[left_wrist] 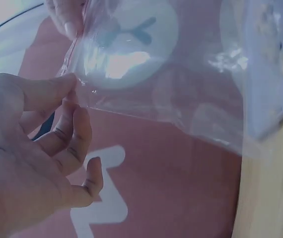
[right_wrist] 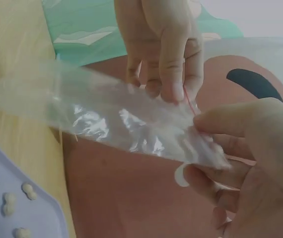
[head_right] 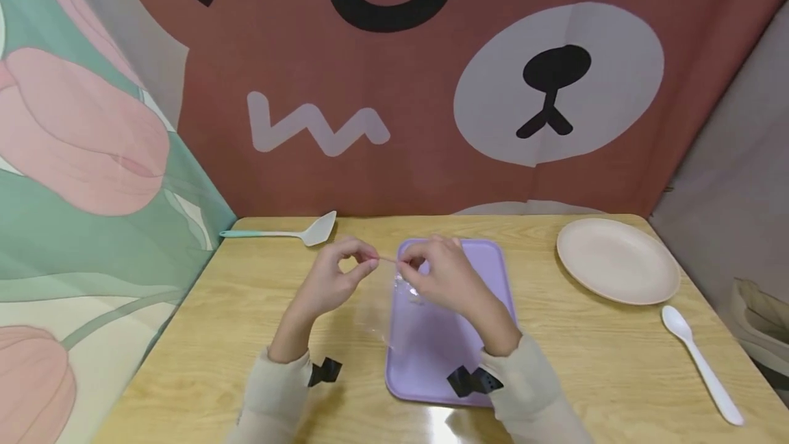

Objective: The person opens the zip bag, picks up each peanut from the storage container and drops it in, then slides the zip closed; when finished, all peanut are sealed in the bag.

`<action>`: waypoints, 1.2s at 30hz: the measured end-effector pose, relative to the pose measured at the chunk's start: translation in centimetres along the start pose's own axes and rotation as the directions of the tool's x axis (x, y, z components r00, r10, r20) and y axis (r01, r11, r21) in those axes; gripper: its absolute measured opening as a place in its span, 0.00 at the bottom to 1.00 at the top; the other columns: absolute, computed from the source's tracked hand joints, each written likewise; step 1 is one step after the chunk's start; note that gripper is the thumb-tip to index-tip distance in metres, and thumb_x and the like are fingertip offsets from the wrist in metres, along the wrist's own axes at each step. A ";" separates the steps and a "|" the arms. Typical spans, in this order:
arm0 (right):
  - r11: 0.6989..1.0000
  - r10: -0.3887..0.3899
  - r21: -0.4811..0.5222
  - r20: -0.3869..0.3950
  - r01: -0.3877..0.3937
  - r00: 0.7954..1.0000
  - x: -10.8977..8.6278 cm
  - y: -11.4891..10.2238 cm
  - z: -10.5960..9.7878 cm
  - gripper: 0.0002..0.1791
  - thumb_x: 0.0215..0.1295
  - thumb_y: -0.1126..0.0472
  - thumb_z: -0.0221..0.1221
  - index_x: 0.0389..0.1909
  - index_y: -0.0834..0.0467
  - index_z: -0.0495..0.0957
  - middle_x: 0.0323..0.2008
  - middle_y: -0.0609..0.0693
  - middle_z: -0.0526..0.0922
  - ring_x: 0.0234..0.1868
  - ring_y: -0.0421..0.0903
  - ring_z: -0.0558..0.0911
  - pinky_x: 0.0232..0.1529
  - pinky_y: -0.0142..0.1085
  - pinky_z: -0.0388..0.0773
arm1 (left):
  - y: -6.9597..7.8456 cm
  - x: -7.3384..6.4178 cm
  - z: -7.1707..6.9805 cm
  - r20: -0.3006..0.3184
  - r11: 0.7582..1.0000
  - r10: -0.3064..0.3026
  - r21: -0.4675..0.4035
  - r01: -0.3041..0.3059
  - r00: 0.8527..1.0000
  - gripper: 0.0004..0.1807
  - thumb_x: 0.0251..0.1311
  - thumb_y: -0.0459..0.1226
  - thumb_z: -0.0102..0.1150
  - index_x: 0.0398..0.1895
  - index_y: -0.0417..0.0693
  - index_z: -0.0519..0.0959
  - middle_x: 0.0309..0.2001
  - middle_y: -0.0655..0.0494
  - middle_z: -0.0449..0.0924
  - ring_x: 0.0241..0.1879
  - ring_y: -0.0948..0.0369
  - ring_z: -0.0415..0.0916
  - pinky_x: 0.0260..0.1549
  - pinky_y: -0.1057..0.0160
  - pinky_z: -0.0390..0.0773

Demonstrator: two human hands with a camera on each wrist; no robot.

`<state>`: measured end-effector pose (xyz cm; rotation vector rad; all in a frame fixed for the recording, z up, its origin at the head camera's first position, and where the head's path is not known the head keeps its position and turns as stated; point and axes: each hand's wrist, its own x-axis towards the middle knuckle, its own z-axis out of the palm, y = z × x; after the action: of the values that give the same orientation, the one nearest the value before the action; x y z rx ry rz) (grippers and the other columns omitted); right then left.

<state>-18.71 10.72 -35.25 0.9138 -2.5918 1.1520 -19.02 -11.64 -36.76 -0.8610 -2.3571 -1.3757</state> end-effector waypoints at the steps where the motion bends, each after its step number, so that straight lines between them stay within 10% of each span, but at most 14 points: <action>1: 1.000 -0.008 -0.007 0.013 0.008 1.000 -0.1 -0.1 -0.1 0.04 0.63 0.64 0.65 0.34 0.54 0.88 0.26 0.37 0.83 0.36 0.40 0.79 0.48 0.50 0.71 | 0.0 0.1 0.2 0.007 1.000 0.008 -0.009 -0.008 1.000 0.03 0.59 0.26 0.64 0.33 0.39 0.84 0.29 0.56 0.78 0.34 0.60 0.75 0.37 0.58 0.76; 7: 1.000 -0.002 -0.015 0.107 0.004 0.994 -0.8 -0.3 -1.1 0.04 0.63 0.66 0.63 0.31 0.56 0.86 0.24 0.40 0.83 0.27 0.34 0.79 0.30 0.36 0.76 | 0.5 0.5 1.6 -0.003 1.000 0.025 0.018 -0.025 1.000 0.04 0.59 0.27 0.66 0.36 0.40 0.84 0.34 0.53 0.81 0.35 0.58 0.76 0.39 0.54 0.77; 15: 0.992 0.128 0.018 0.026 -0.128 0.991 -1.3 0.4 -1.5 0.06 0.65 0.66 0.62 0.29 0.57 0.85 0.25 0.44 0.84 0.26 0.37 0.80 0.30 0.37 0.78 | 0.7 0.6 4.9 -0.284 0.975 0.035 0.219 0.029 0.958 0.03 0.57 0.29 0.64 0.32 0.41 0.80 0.30 0.53 0.78 0.26 0.58 0.75 0.26 0.65 0.74; 21: 0.993 0.117 0.023 -0.041 -0.116 0.992 -1.5 0.6 -1.0 0.08 0.63 0.65 0.64 0.25 0.51 0.83 0.22 0.39 0.79 0.26 0.39 0.76 0.27 0.36 0.74 | 1.0 0.7 6.4 -0.109 0.992 -0.097 -0.089 0.088 0.989 0.09 0.69 0.38 0.58 0.33 0.43 0.81 0.29 0.56 0.80 0.26 0.59 0.76 0.26 0.65 0.77; 36: 0.952 0.181 0.255 -0.026 -0.169 0.983 -1.5 1.1 -0.1 0.13 0.65 0.60 0.66 0.22 0.56 0.78 0.21 0.45 0.76 0.26 0.46 0.75 0.25 0.35 0.72 | 1.7 0.7 5.6 -0.002 0.940 -0.183 -0.293 0.175 0.983 0.12 0.72 0.34 0.53 0.41 0.34 0.84 0.35 0.44 0.83 0.26 0.48 0.80 0.25 0.66 0.78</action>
<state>-18.17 12.09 -36.45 0.6973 -2.5696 1.5592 -18.21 -5.95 -38.02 -0.7047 -2.2919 -1.8322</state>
